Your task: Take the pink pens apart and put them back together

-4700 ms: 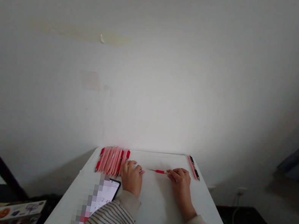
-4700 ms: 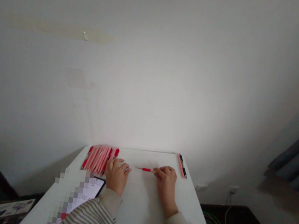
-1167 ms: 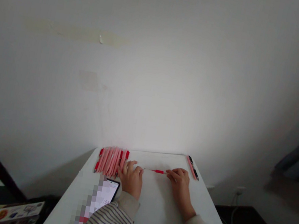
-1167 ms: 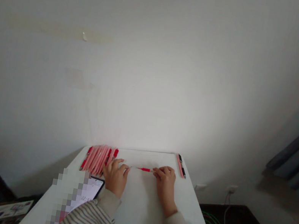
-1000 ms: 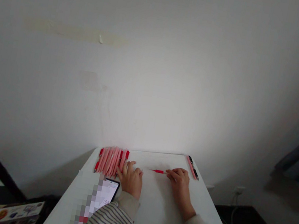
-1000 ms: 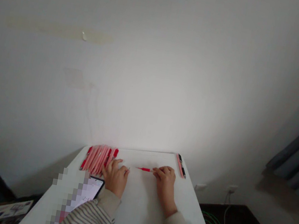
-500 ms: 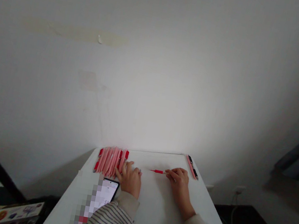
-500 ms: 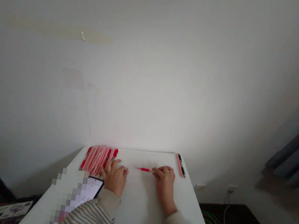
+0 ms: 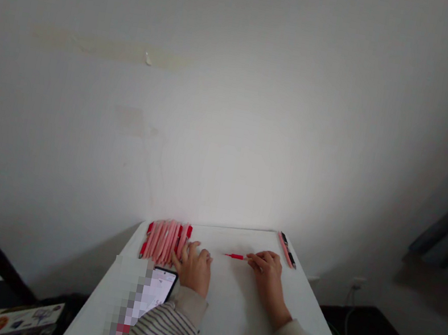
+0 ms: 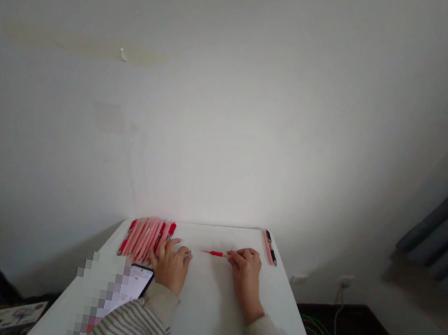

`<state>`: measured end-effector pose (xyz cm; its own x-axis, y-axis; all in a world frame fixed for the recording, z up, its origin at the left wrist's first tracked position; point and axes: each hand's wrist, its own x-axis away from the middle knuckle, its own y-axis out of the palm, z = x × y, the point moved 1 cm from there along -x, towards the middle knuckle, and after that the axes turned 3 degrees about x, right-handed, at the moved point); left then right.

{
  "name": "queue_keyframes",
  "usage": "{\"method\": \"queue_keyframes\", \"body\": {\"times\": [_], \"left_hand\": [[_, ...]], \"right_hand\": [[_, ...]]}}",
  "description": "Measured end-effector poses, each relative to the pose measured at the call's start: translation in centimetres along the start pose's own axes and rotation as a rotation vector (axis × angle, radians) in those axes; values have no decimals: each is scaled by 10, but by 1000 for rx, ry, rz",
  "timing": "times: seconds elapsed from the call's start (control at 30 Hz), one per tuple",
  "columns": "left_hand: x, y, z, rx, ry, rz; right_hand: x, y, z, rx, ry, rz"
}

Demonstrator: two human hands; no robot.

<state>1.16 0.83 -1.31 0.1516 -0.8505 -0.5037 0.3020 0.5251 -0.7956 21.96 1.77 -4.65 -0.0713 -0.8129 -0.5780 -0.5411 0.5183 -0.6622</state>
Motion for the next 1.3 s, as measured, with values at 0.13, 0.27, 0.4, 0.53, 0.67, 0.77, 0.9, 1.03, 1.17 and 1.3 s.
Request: {"method": "queue_keyframes", "body": {"times": [0.13, 0.27, 0.4, 0.53, 0.67, 0.77, 0.9, 1.03, 1.17, 1.3], "left_hand": [[-3, 0, 1, 139, 72, 13], [-3, 3, 3, 253, 143, 21], [-2, 6, 5, 315, 167, -11], [-1, 6, 5, 336, 171, -7], [-2, 6, 5, 340, 174, -5], [-2, 5, 5, 329, 175, -4], [-3, 5, 5, 299, 167, 14], [-4, 3, 4, 252, 110, 6], [-4, 1, 3, 214, 54, 22], [-4, -1, 2, 185, 25, 56]], "right_hand": [[0, 0, -1, 5, 1, 2], [-1, 0, -1, -2, -17, -7], [-1, -1, -2, 2, -36, -11], [-1, -3, -5, -6, -57, -16], [-2, -3, -7, -21, -77, -29], [-2, -3, -7, -30, -72, -33], [-1, -1, -3, -42, -53, -29], [0, 1, 1, -65, -30, 9], [0, 1, 3, -79, -8, 46], [1, 1, 4, -87, 19, 80]]}}
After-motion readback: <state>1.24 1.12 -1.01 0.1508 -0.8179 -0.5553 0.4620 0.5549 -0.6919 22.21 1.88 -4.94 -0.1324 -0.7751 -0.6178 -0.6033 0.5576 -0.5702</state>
